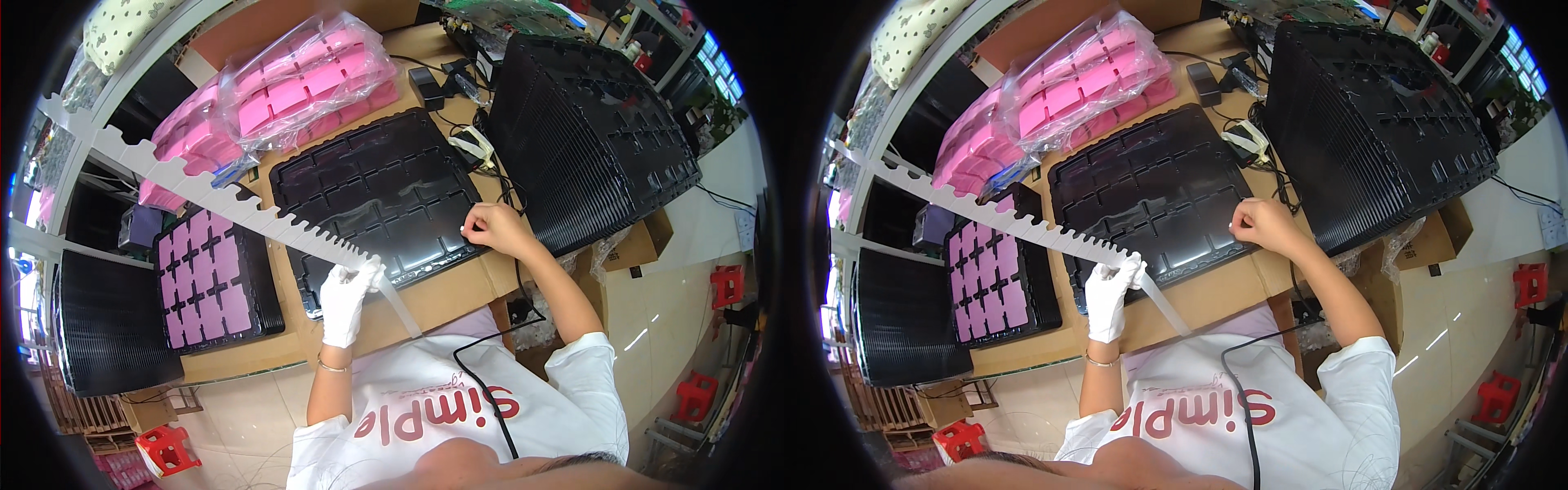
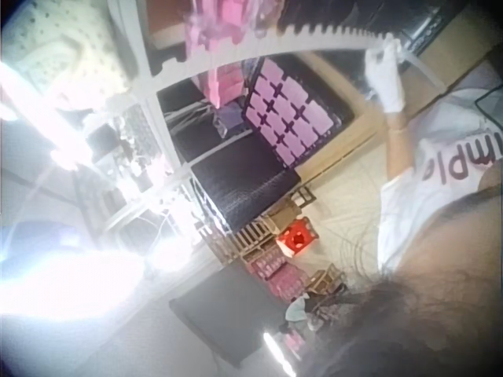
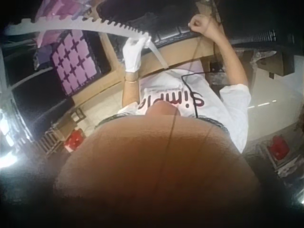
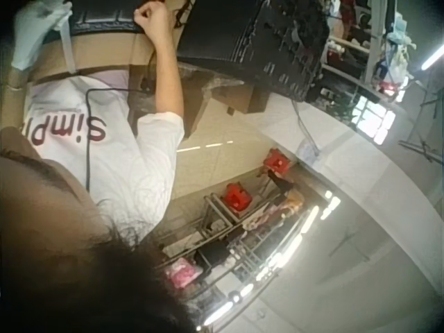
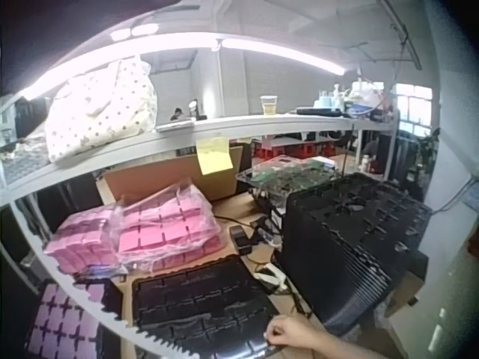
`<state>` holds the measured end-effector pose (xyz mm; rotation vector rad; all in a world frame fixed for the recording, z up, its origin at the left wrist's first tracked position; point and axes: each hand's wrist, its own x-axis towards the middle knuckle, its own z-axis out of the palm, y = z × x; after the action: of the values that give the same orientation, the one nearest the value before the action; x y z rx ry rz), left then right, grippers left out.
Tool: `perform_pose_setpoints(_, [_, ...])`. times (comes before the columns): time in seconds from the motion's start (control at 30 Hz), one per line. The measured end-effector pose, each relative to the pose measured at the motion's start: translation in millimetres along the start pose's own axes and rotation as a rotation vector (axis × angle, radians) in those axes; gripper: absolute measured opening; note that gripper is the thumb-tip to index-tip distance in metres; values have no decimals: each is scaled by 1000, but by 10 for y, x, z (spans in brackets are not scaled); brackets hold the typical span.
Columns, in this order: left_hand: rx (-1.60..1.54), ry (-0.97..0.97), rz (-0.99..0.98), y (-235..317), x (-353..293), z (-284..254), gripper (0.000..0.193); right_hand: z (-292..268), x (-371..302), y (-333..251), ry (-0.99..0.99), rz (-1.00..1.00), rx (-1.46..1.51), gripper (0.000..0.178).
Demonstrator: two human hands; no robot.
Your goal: The person places pink foam inserts into black plastic trays on a table. They repeatedly pick up a foam insert, place it into a tray, and then wipe the tray's surface with a white cloth. The person continues this process for multiple trays.
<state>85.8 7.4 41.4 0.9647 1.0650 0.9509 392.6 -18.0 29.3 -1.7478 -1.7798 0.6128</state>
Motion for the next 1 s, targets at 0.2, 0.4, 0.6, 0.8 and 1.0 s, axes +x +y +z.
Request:
perform_pose_setpoints(0.2, [14,-27,35,-9,-36,-15,26,-156,-410,29,264,187,502,7])
perform_pose_setpoints(0.4, [434,-29,54,-1,-404,-179,17,-555,-1963,414,-115,360,648,12])
perform_pose_setpoints(0.6, [927,-352,29,-611,-955,-399,13,255,-3589,2247,352,997,-167,20])
perform_pose_setpoints(0.8, [1252,-442,344,-806,-1239,-658,18,152,-3826,2110,1235,882,-768,19])
perform_pose_setpoints(1.0, [934,-416,-76,-839,-1121,-1004,30,-172,-1656,-782,1160,-465,-224,12])
